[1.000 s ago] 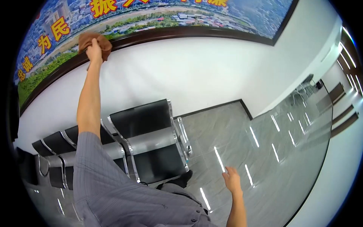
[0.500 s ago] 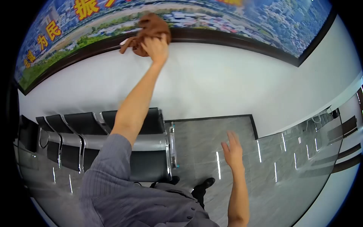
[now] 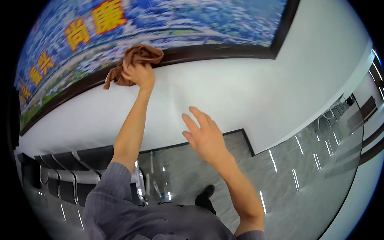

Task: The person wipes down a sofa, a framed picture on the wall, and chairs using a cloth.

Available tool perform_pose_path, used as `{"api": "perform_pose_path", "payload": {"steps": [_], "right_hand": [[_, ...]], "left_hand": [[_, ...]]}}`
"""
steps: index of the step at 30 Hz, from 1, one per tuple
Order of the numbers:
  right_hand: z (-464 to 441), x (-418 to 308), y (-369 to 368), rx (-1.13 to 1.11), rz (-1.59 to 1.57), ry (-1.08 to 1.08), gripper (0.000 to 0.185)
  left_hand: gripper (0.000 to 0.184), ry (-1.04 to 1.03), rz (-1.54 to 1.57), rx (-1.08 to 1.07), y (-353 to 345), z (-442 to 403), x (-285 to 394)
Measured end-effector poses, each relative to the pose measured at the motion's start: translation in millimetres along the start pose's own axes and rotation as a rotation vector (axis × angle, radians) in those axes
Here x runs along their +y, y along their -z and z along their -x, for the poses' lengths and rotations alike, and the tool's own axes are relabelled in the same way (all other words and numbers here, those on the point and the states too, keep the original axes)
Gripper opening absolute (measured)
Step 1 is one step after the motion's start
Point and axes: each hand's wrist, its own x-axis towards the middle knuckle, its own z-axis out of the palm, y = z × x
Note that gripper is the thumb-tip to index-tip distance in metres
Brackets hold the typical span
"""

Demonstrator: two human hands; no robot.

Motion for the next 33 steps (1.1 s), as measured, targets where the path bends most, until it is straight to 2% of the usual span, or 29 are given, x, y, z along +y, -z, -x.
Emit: {"api": "perform_pose_path", "payload": {"steps": [2,5,7,8,10,12,13,14,17,18,20,22,24,26,27,30,32,33], "right_hand": [[21,43,20,-0.079,-0.002,-0.093,0.052],[54,98,50,-0.077,0.007,-0.194,0.051],[81,128,66,-0.063,0.006,-0.25,0.05],[97,142,74,-0.048,0.014,-0.312,0.05],[118,164,92,-0.013,0.041,-0.388,0.05],[135,179,113,-0.021,0.085,-0.442,0.049],[140,186,124,-0.008,0.098,-0.455,0.049],[144,191,136,-0.001,0.127,-0.478,0.05],[157,214,159,0.02,0.165,-0.531,0.05],[160,221,163,0.03,0.163,-0.554,0.049],[162,237,169,0.03,0.167,-0.565,0.049],[164,255,173,0.025,0.169,-0.573,0.049],[160,278,175,0.023,0.175,-0.563,0.048],[158,304,176,-0.002,0.185,-0.575,0.048],[149,322,181,-0.021,0.207,-0.57,0.047],[114,363,193,-0.018,0.22,-0.479,0.045],[84,383,203,-0.016,0.232,-0.43,0.045],[68,393,209,-0.011,0.25,-0.391,0.044]], "left_hand": [[0.054,0.12,0.046,-0.1,-9,13,48],[0.057,0.075,-0.003,-0.11,-48,47,113],[0.057,-0.21,0.063,-0.104,-62,74,174],[0.044,-0.208,0.18,-0.133,-60,81,215],[0.039,-0.331,0.283,-0.184,-73,96,279],[0.051,-0.541,0.359,-0.245,-99,107,330],[0.043,-0.619,0.459,-0.274,-107,111,354],[0.043,-0.627,0.478,-0.271,-114,114,374],[0.033,-0.902,0.582,-0.382,-126,120,419],[0.033,-0.905,0.593,-0.38,-129,119,430],[0.029,-1.169,0.599,-0.5,-140,116,447],[0.024,-1.236,0.638,-0.476,-158,107,472],[0.025,-1.383,0.575,-0.362,-168,78,502],[0.027,-1.389,0.619,-0.26,-165,39,531],[0.027,-1.39,0.623,-0.092,-169,20,546],[0.023,-1.241,0.652,0.207,-155,-53,589],[0.021,-1.175,0.671,0.274,-149,-104,618],[0.029,-1.123,0.677,0.301,-148,-128,635]]}}
